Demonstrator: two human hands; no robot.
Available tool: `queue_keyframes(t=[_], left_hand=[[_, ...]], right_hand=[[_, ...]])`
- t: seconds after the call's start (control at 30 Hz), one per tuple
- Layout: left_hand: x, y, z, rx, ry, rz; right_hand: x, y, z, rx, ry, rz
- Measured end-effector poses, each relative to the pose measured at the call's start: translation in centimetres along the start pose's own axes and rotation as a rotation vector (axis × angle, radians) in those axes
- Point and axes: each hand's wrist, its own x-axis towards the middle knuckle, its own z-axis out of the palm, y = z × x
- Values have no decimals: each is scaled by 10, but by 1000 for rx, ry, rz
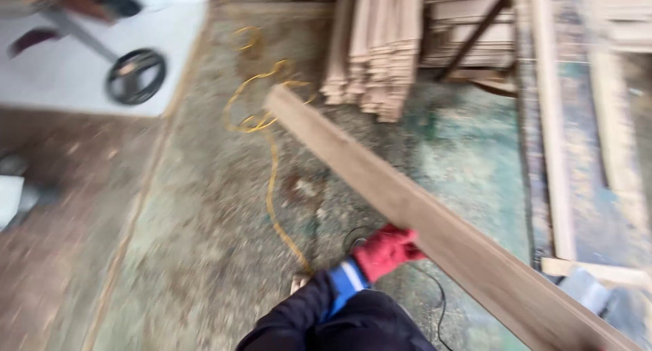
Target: Sanding a long timber board using an electric orbital sander and a manual sanding block on a workbench.
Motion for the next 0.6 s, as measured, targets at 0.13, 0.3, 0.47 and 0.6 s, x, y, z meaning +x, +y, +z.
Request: queue_keyframes(t=[0.13, 0.3, 0.47, 0.6], left_hand=[[33, 72, -10, 152, 52, -131], [90, 109, 19, 325, 147, -126], [141, 111, 106, 435, 12, -189], [188, 88, 165, 538, -112, -275]], right_hand=[[-55, -31, 27, 80, 267, 176], [-83, -124, 88, 85, 461, 526], [-92, -96, 96, 183, 587, 481], [-103, -90, 90, 348, 659, 286]])
